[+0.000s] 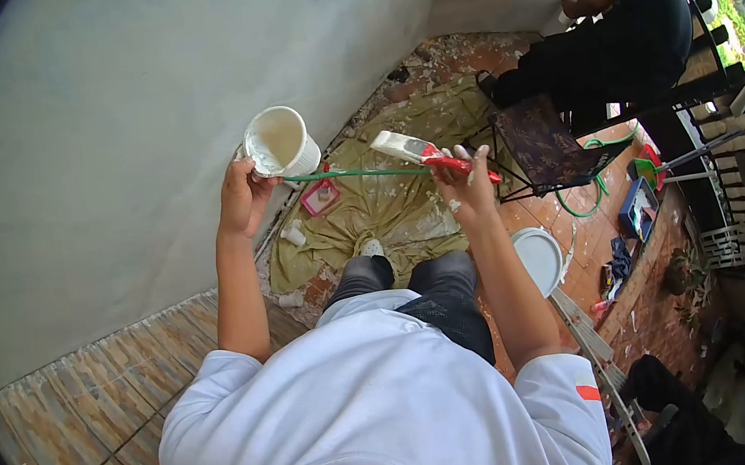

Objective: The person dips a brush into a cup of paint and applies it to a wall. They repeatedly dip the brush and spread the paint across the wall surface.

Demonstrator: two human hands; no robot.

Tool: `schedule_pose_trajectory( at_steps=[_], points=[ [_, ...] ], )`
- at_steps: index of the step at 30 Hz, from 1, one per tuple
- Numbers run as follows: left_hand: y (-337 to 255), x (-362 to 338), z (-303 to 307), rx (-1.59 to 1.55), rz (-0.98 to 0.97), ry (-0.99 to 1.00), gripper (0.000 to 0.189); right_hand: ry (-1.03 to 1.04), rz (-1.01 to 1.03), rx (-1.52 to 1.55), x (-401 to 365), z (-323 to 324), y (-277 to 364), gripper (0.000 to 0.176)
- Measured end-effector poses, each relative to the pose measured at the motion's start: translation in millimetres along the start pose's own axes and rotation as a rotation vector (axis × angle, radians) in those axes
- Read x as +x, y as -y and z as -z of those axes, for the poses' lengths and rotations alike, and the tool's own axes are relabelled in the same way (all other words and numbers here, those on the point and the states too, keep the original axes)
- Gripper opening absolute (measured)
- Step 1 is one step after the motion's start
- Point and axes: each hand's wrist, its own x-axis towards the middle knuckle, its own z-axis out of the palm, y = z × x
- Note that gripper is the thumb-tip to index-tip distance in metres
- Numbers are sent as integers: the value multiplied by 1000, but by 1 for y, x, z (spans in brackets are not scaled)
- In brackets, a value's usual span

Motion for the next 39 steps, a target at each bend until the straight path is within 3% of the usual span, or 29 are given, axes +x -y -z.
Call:
schedule_pose_trajectory(
  at_steps=[5, 7, 11, 15, 23, 30, 39],
  points=[
    [-27, -2, 2, 205, 22, 7, 18, 266, 24, -277, 9, -66, -36, 43],
    [-33, -1, 8, 327, 56, 56, 21, 352, 43, -437, 22, -82, -42, 50],
    [-24, -7, 25, 306, -13, 1, 21, 425, -71, -426, 36, -96, -47, 41],
    [-6, -43, 31, 264, -144, -291, 19, 503, -282, -457, 58, -98, -51, 32],
    [30, -92, 46, 85, -232, -546, 13, 456, -443, -495, 62, -90, -64, 25],
    [49, -92, 67, -56, -266, -509, 11, 450, -462, -484, 56, -96, -86, 18],
    [27, -96, 98, 62, -242, -402, 19, 441, -425, -409, 28, -116, -134, 24]
  ],
)
